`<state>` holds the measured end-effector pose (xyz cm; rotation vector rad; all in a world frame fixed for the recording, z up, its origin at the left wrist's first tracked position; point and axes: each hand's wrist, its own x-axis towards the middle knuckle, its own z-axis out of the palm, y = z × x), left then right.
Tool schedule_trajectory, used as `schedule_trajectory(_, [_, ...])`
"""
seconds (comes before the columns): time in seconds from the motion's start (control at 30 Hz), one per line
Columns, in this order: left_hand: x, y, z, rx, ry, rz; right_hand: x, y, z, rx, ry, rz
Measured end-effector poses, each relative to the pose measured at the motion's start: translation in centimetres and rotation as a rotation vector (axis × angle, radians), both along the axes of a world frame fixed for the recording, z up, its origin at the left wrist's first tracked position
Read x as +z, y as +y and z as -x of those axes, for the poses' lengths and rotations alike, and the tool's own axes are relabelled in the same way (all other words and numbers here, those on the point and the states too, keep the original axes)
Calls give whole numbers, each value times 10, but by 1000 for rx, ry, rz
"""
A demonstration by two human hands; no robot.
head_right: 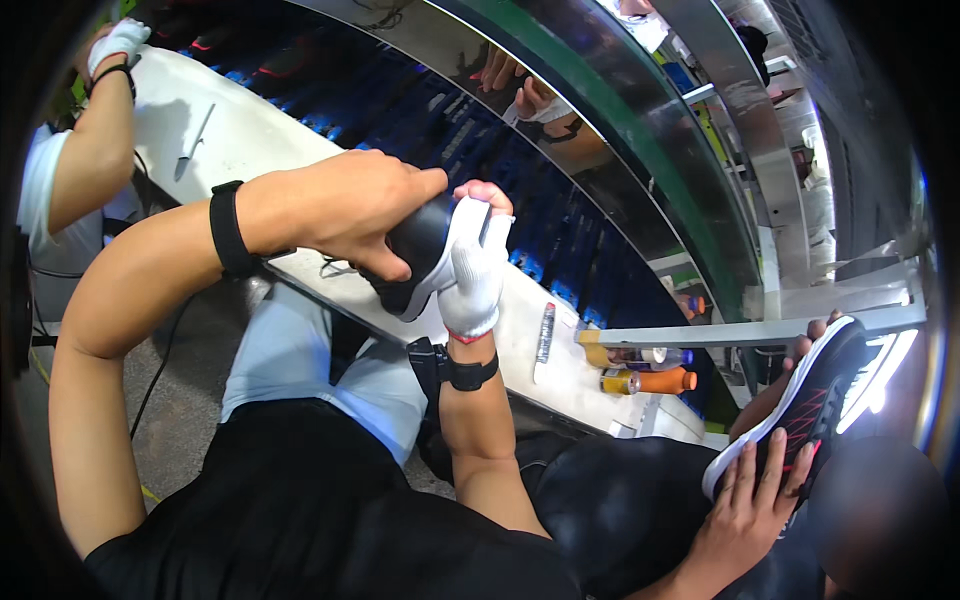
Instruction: The recorder picks up shoes from a conveyor belt, inspects them for quality, and places them back on the belt.
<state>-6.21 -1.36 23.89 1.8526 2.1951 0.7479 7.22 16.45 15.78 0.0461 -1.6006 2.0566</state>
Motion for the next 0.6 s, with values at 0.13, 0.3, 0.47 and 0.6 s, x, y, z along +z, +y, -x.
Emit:
schedule_trajectory(0.13, [12,21,-23,-68,131,-9,5,15,-30,16,12,91])
schedule_trajectory(0.3, [13,34,-48,-133,173,-68,21,17,-57,-136,-124,-15])
schedule_trajectory(0.47, [11,29,-55,-169,204,-87,42,12,-81,-249,-256,-516])
schedule_trajectory(0.6, [11,5,-62,-156,288,-143,6,-17,-100,-507,-201,-312])
